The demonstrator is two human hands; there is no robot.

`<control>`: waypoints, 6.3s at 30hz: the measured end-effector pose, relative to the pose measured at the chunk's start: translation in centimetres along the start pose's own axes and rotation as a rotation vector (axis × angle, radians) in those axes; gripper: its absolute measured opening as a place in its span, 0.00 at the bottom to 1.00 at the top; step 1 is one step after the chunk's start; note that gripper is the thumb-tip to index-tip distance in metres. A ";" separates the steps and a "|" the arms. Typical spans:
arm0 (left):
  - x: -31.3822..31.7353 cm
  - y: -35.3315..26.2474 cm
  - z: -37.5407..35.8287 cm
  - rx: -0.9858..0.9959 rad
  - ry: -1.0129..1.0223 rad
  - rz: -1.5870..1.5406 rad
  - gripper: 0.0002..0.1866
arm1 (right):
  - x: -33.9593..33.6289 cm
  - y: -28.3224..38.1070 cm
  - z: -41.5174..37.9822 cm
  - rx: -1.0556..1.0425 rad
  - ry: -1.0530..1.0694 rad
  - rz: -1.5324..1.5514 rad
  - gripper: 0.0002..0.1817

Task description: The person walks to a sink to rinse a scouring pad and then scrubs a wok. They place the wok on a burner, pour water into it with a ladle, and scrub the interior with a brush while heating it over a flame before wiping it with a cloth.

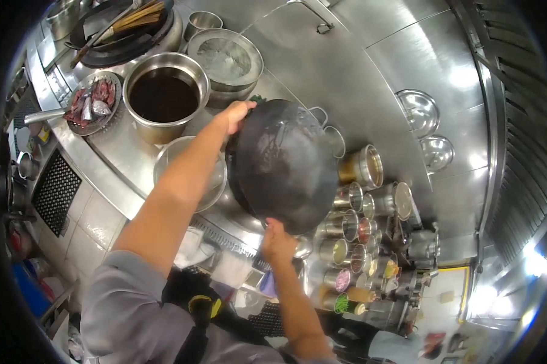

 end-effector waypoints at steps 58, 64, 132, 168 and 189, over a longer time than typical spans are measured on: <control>7.4 16.6 -26.0 0.266 -0.367 -0.638 0.23 | 3.5 2.4 3.1 0.209 0.369 0.520 0.19; 9.9 20.6 -27.2 0.233 -0.367 -0.741 0.21 | 3.4 2.5 3.0 0.358 0.485 0.615 0.30; 18.5 8.3 -29.5 1.092 0.990 1.645 0.15 | 7.7 -33.5 20.2 0.865 0.579 1.792 0.34; 19.3 7.0 -29.5 1.150 0.983 1.532 0.17 | 5.0 -30.5 9.2 1.048 0.078 1.871 0.15; 19.9 4.3 -31.1 0.918 1.097 1.489 0.19 | 0.0 -15.6 -3.4 0.866 -0.591 1.720 0.28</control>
Point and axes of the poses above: each hand's wrist, its own z-axis towards the middle knuckle, its own x-axis out of the palm, y = z × x, the point moved 7 cm from there along z, towards the middle knuckle, and after that the axes turned 14 degrees about x, right-handed, at the moved point
